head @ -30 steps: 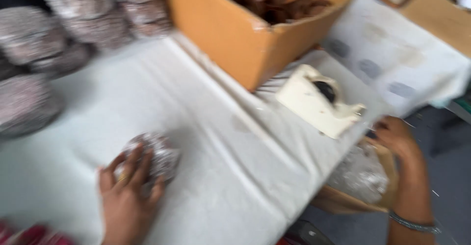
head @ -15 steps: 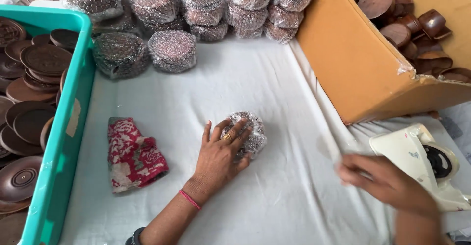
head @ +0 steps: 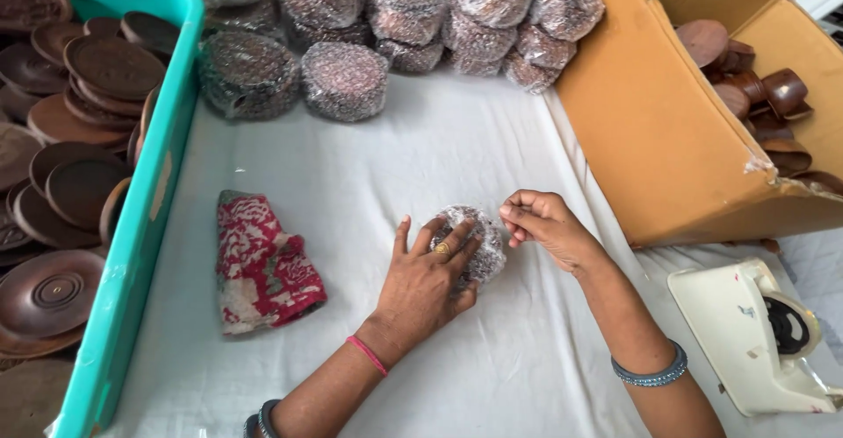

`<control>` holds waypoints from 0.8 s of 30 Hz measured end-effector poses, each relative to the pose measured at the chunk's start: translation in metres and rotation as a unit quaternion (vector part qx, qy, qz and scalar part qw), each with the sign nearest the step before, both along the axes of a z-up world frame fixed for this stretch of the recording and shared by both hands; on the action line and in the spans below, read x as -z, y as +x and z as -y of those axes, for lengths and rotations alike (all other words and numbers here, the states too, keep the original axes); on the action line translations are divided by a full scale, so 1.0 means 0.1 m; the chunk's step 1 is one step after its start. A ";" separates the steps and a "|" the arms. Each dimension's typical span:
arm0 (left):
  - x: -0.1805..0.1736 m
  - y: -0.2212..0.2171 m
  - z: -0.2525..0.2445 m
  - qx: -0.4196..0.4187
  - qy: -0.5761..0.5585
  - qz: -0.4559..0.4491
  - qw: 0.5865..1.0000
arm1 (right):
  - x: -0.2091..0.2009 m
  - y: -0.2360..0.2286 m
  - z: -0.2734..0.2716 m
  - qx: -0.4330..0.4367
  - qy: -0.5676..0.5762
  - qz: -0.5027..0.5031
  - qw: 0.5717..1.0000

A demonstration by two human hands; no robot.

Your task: Cleaning a wooden coaster and then wrapping a stack of them in bubble wrap and securing with tape.

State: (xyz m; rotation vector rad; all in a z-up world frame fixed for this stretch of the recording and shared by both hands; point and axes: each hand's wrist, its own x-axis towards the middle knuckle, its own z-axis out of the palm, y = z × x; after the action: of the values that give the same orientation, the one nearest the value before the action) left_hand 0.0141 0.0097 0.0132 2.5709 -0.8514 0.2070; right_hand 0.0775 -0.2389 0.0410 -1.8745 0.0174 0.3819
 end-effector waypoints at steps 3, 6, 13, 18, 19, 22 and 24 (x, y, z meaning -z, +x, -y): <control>0.01 0.02 0.00 -0.001 0.012 -0.001 1.000 | -0.01 0.03 0.00 0.001 0.001 0.005 1.000; 0.02 0.01 0.02 0.002 0.024 -0.005 1.000 | -0.08 0.01 -0.02 0.004 -0.001 0.017 1.000; 0.02 0.01 0.03 0.000 0.031 -0.006 1.000 | -0.02 0.15 -0.03 0.089 -0.006 0.023 0.996; 0.02 0.00 0.02 0.000 0.028 -0.002 1.000 | 0.07 0.17 -0.05 0.105 0.051 -0.002 0.993; 0.02 -0.01 0.02 0.001 0.029 -0.003 1.000 | 0.09 0.17 -0.06 0.108 0.073 -0.008 0.991; 0.02 0.00 0.03 0.001 0.031 -0.005 1.000 | 0.07 0.15 -0.11 0.100 0.085 -0.024 0.991; 0.03 0.00 0.03 0.001 0.030 -0.007 1.000 | 0.06 0.14 -0.12 0.097 0.076 -0.037 0.992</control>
State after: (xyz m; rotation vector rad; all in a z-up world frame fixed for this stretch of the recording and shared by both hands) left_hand 0.0137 0.0070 0.0105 2.6251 -0.8669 0.1660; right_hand 0.0914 -0.2271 0.0351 -1.6915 0.2130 0.3094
